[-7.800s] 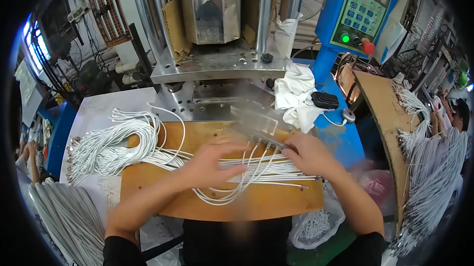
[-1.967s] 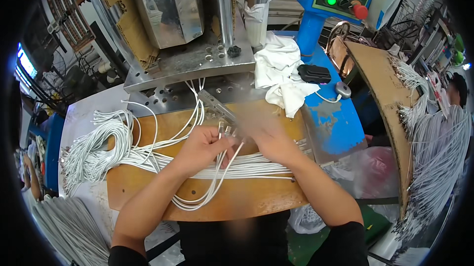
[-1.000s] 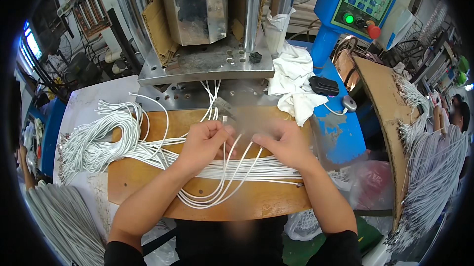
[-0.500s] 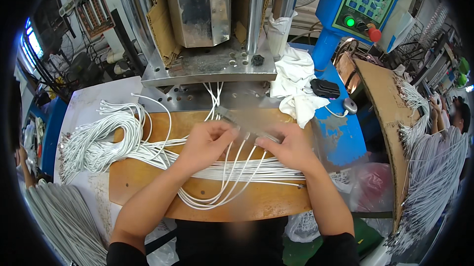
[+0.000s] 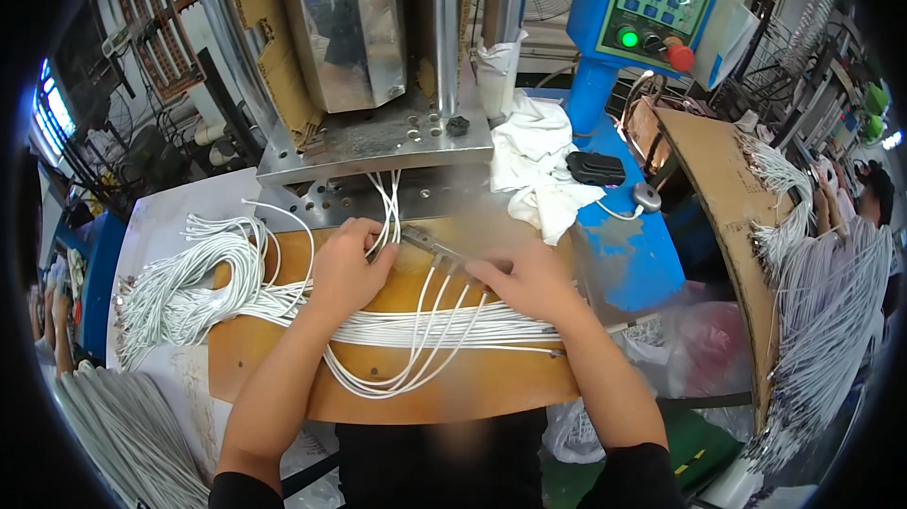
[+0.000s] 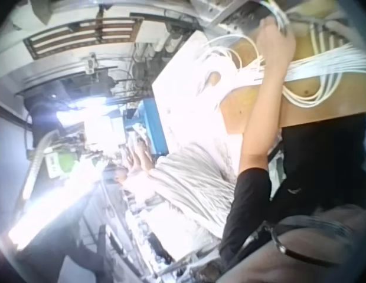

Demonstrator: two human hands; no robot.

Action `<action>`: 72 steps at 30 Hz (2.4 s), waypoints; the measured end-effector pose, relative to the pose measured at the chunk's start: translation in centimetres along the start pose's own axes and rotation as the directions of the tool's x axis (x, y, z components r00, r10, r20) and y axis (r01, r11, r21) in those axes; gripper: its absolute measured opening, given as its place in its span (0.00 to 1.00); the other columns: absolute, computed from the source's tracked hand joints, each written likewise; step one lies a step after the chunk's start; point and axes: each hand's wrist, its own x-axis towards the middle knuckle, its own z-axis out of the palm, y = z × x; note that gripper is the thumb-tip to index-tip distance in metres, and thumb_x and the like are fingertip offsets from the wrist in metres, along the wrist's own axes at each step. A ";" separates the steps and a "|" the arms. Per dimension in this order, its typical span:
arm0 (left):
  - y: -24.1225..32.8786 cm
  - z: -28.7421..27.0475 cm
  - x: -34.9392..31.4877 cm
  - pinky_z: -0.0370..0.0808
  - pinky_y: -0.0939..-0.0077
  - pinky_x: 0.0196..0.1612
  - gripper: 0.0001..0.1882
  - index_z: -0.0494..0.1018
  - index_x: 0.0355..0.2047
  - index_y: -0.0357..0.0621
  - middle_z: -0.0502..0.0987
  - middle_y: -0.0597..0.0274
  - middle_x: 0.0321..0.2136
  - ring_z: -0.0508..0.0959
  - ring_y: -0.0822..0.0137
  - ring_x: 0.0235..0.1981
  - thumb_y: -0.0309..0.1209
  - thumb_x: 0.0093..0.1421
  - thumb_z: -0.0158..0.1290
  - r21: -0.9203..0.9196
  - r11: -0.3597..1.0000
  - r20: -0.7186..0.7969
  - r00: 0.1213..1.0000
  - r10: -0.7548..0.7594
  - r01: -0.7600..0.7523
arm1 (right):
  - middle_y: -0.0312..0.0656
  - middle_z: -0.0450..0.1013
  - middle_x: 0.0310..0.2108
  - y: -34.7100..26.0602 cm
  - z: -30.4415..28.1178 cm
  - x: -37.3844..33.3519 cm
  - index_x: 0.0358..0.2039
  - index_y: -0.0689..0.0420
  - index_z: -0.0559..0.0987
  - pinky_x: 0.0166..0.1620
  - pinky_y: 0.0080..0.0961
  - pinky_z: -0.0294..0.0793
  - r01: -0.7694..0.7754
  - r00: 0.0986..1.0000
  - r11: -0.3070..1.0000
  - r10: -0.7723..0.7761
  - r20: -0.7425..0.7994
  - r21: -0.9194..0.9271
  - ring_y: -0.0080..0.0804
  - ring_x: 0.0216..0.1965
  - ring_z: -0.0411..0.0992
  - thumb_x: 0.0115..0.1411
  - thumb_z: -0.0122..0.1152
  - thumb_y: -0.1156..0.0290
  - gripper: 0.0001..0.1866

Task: The person inserts cable ends into a metal holder, places them into a molding machine press, removes the processed cables, and handles bundles of cables by hand.

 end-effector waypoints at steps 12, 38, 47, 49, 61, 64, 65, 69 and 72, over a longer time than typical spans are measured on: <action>-0.1 -0.1 0.0 0.72 0.63 0.31 0.12 0.76 0.33 0.44 0.73 0.57 0.26 0.76 0.55 0.28 0.36 0.51 0.58 -0.015 1.000 -0.025 1.000 0.005 -0.006 | 0.43 0.75 0.21 -0.7 -0.3 0.0 0.29 0.60 0.83 0.29 0.25 0.70 0.057 0.997 0.997 -0.059 -0.043 -0.042 0.29 0.22 0.72 0.57 0.60 0.64 0.11; -4.1 0.4 8.3 0.55 0.83 0.13 0.15 0.76 0.30 0.36 0.65 0.69 0.09 0.62 0.80 0.09 0.36 0.63 0.50 -0.795 0.240 0.579 0.815 0.027 0.557 | 0.48 0.65 0.57 5.5 1.0 23.2 0.56 0.59 0.68 0.63 0.32 0.54 0.055 0.972 0.684 -0.203 -0.117 -0.728 0.42 0.59 0.59 0.60 0.54 0.64 0.24; 0.3 -4.9 2.9 0.66 0.85 0.14 0.14 0.75 0.28 0.36 0.74 0.63 0.15 0.70 0.77 0.10 0.36 0.62 0.52 -0.666 0.368 0.733 0.659 0.166 0.648 | 0.50 0.76 0.33 -3.3 0.3 12.2 0.37 0.63 0.79 0.40 0.27 0.71 -0.002 0.999 0.992 -0.005 -0.052 -0.127 0.32 0.35 0.73 0.54 0.64 0.59 0.19; 0.3 -6.1 1.8 0.67 0.84 0.17 0.14 0.76 0.33 0.35 0.75 0.63 0.17 0.70 0.77 0.12 0.37 0.63 0.52 -0.564 0.477 0.809 0.567 0.155 0.674 | 0.46 0.73 0.16 -3.1 1.4 11.4 0.22 0.64 0.81 0.27 0.29 0.69 0.065 0.989 0.947 -0.102 -0.104 -0.316 0.32 0.19 0.71 0.51 0.66 0.56 0.20; -6.2 -18.6 -1.3 0.73 0.68 0.33 0.13 0.75 0.32 0.34 0.79 0.53 0.27 0.79 0.59 0.28 0.34 0.61 0.49 0.194 0.974 -0.166 0.982 -0.087 0.119 | 0.48 0.75 0.27 -1.1 0.2 7.4 0.26 0.59 0.79 0.36 0.37 0.71 0.391 0.843 0.714 -0.530 -0.085 -0.581 0.46 0.31 0.73 0.50 0.62 0.69 0.07; -1.3 -11.1 -1.4 0.73 0.60 0.41 0.11 0.76 0.29 0.37 0.78 0.51 0.28 0.77 0.52 0.34 0.35 0.57 0.54 0.102 0.912 0.156 0.912 0.379 -0.397 | 0.50 0.75 0.27 -1.1 0.3 6.9 0.27 0.61 0.78 0.36 0.38 0.71 0.277 0.930 0.886 -0.344 -0.128 -0.371 0.48 0.31 0.72 0.51 0.61 0.70 0.07; -1.3 -9.8 -1.7 0.73 0.57 0.40 0.14 0.77 0.29 0.38 0.78 0.50 0.27 0.76 0.51 0.35 0.38 0.58 0.53 0.071 0.863 0.204 0.854 0.478 -0.500 | 0.47 0.75 0.26 -1.5 -0.3 6.3 0.28 0.62 0.78 0.35 0.34 0.71 0.256 0.941 0.911 -0.312 -0.134 -0.322 0.43 0.30 0.74 0.52 0.59 0.71 0.07; -6.2 -11.2 0.4 0.72 0.54 0.34 0.26 0.77 0.20 0.38 0.76 0.46 0.20 0.77 0.47 0.27 0.48 0.61 0.45 0.442 0.877 0.294 0.954 0.060 -0.191 | 0.44 0.75 0.25 -4.4 -9.6 0.8 0.30 0.62 0.77 0.34 0.27 0.71 0.131 0.964 0.942 -0.048 0.262 -0.309 0.32 0.28 0.74 0.53 0.61 0.70 0.08; -6.2 -11.2 1.8 0.74 0.60 0.37 0.20 0.78 0.28 0.36 0.77 0.46 0.23 0.77 0.45 0.28 0.44 0.58 0.51 0.388 0.918 0.330 0.942 -0.056 -0.081 | 0.40 0.75 0.22 -4.9 -11.1 -1.7 0.32 0.61 0.78 0.32 0.27 0.72 0.108 0.906 0.907 0.078 0.415 -0.406 0.30 0.26 0.74 0.52 0.64 0.68 0.11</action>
